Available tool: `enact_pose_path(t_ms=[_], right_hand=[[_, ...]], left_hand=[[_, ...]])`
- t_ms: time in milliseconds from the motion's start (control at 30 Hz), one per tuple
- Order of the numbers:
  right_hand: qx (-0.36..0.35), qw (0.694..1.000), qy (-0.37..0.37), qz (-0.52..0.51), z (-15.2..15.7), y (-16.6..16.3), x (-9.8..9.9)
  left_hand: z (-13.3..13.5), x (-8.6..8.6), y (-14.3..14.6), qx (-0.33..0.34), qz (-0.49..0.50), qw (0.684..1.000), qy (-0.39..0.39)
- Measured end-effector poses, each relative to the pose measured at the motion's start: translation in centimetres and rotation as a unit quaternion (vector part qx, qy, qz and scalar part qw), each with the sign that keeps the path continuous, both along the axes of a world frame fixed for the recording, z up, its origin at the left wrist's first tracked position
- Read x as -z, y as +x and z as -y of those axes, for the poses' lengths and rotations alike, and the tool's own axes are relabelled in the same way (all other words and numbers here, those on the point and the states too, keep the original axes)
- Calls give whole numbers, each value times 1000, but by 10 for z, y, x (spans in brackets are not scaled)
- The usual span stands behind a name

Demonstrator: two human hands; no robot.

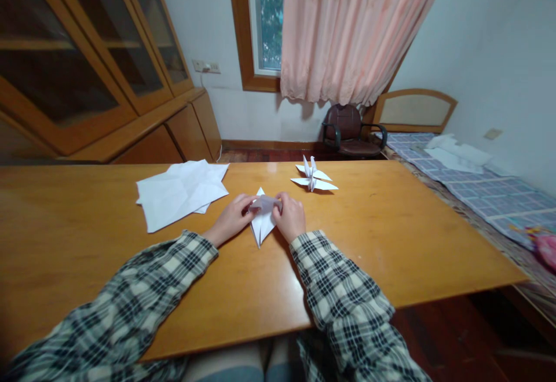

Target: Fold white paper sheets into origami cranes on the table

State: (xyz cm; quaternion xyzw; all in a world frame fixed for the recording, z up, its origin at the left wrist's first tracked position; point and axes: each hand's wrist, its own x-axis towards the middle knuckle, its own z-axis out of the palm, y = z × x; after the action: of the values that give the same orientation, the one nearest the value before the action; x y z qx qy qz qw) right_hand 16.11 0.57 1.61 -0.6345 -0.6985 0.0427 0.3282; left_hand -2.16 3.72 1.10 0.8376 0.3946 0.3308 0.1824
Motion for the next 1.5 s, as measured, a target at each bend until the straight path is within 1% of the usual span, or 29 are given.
enact_pose_path(t_ms=[233, 433, 633, 900, 1100, 1233, 1333, 1500], right_hand=[[-1, 1000, 12, 2, -1, -7, 4], [18, 1000, 7, 8, -2, -10, 5], [34, 999, 8, 10, -2, -13, 3], [18, 1000, 20, -2, -4, -19, 8], [24, 1000, 10, -1, -2, -28, 5], [51, 999, 9, -3, -2, -28, 5], [65, 998, 8, -16, -4, -26, 7], [54, 998, 18, -25, -3, -24, 6]], left_hand=[[0, -2, 1, -6, -4, 1000, -4], [1, -4, 2, -10, -9, 1000, -4], [0, -2, 2, -13, -9, 1000, 4], [-2, -1, 2, -27, -44, 998, 30], [-3, 1, 3, -26, -49, 998, 22], [-3, 0, 3, -19, -46, 999, 17], [-4, 2, 3, -26, -51, 998, 15], [-5, 7, 2, -38, -32, 999, -1]])
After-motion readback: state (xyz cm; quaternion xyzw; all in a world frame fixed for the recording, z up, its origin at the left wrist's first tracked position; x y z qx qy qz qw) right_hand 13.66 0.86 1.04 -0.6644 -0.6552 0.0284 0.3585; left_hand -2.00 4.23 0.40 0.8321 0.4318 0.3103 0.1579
